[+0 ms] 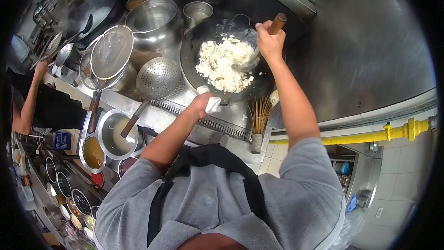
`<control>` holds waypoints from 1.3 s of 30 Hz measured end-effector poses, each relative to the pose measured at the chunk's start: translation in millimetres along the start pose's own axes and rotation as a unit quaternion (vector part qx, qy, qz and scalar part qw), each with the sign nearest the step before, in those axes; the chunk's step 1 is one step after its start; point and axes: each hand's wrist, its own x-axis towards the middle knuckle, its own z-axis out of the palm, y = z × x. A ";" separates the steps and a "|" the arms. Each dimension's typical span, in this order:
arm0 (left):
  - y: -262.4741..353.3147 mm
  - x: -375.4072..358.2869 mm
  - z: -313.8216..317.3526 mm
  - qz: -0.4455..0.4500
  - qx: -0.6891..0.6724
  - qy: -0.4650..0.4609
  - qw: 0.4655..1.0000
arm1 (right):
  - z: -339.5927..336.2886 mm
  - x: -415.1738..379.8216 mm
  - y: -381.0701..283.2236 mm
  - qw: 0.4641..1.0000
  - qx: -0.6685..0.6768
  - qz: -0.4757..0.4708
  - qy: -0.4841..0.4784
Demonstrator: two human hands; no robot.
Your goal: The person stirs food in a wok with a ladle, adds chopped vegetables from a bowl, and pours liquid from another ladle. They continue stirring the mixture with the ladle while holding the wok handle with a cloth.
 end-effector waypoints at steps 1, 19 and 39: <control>1.6 1.8 0.1 0.003 -0.001 0.003 1.000 | 7.7 17.7 0.1 0.998 -0.046 -0.045 -0.017; -5.2 9.2 -9.1 0.017 0.000 -0.015 1.000 | 29.5 68.6 28.4 0.981 0.160 0.020 0.105; -6.2 44.4 -8.5 0.035 0.192 0.164 0.967 | -1.7 111.8 97.0 0.971 0.202 0.120 -0.043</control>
